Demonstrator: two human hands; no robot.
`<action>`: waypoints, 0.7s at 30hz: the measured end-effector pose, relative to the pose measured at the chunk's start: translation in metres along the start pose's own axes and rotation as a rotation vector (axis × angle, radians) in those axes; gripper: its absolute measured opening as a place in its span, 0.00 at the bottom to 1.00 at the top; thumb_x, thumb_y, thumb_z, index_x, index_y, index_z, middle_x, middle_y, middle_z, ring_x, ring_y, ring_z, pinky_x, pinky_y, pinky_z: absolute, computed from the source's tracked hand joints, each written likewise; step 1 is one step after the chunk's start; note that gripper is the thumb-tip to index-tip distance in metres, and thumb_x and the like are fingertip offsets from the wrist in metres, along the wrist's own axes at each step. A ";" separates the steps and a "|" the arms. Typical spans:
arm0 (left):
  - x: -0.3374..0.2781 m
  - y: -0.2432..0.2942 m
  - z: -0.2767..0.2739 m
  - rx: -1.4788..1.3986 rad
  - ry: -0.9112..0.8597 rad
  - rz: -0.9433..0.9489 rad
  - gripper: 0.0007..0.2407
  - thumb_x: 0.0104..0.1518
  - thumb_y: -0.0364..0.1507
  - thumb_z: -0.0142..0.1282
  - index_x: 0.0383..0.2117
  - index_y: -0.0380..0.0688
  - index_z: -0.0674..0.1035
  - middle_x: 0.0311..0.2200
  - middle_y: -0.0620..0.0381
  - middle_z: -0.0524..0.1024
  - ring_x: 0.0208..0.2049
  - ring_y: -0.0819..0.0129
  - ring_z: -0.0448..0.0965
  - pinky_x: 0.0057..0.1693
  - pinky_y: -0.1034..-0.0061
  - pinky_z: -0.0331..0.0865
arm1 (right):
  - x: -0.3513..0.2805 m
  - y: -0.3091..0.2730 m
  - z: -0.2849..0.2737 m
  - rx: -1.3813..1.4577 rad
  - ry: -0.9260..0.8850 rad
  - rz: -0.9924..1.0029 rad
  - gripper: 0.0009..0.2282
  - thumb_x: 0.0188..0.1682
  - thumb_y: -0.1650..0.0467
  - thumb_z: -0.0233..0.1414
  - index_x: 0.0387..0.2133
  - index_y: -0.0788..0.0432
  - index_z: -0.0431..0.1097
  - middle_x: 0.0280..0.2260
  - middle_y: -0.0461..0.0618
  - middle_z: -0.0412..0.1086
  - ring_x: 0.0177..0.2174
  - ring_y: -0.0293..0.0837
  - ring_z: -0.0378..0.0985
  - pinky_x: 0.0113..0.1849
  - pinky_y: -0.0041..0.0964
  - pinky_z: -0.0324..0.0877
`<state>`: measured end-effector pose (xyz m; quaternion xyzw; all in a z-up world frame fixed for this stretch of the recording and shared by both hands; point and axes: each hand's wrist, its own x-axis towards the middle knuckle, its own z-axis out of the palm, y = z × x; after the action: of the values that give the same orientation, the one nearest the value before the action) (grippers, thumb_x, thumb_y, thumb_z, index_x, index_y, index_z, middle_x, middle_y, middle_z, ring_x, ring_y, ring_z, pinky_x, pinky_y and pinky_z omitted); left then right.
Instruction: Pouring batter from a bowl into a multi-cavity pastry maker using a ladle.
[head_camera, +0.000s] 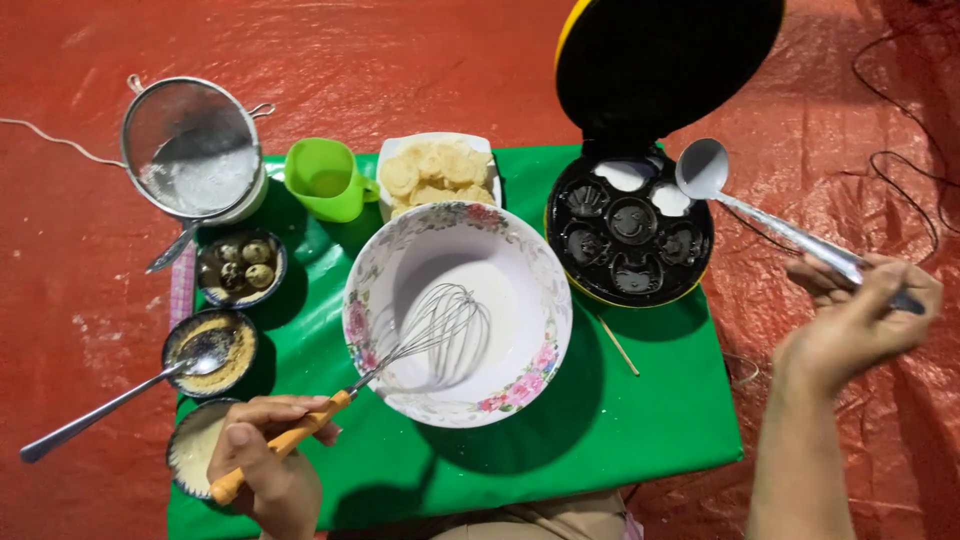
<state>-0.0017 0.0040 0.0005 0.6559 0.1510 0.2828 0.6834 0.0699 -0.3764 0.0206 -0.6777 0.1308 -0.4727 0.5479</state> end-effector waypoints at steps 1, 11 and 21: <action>0.000 0.000 -0.001 0.001 0.009 0.001 0.19 0.56 0.38 0.31 0.16 0.34 0.65 0.17 0.45 0.67 0.14 0.58 0.68 0.18 0.78 0.63 | -0.003 -0.007 0.003 0.005 -0.007 0.000 0.02 0.53 0.75 0.34 0.32 0.62 0.52 0.31 0.58 0.63 0.22 0.44 0.72 0.28 0.31 0.78; -0.001 0.009 -0.001 0.010 0.107 0.086 0.20 0.56 0.41 0.29 0.15 0.36 0.65 0.17 0.46 0.67 0.15 0.60 0.68 0.18 0.79 0.63 | -0.084 -0.074 0.049 -0.145 -0.835 -0.262 0.06 0.45 0.72 0.37 0.26 0.64 0.60 0.21 0.52 0.67 0.24 0.43 0.72 0.31 0.31 0.65; 0.000 0.005 -0.009 -0.012 0.139 0.107 0.20 0.55 0.41 0.29 0.15 0.38 0.65 0.16 0.46 0.66 0.16 0.62 0.68 0.17 0.80 0.63 | -0.092 -0.065 0.040 -0.314 -0.910 -0.187 0.06 0.43 0.72 0.39 0.27 0.62 0.62 0.21 0.47 0.69 0.23 0.36 0.74 0.27 0.23 0.69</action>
<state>-0.0076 0.0110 0.0048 0.6375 0.1613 0.3647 0.6592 0.0312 -0.2643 0.0336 -0.8989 -0.1137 -0.1502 0.3957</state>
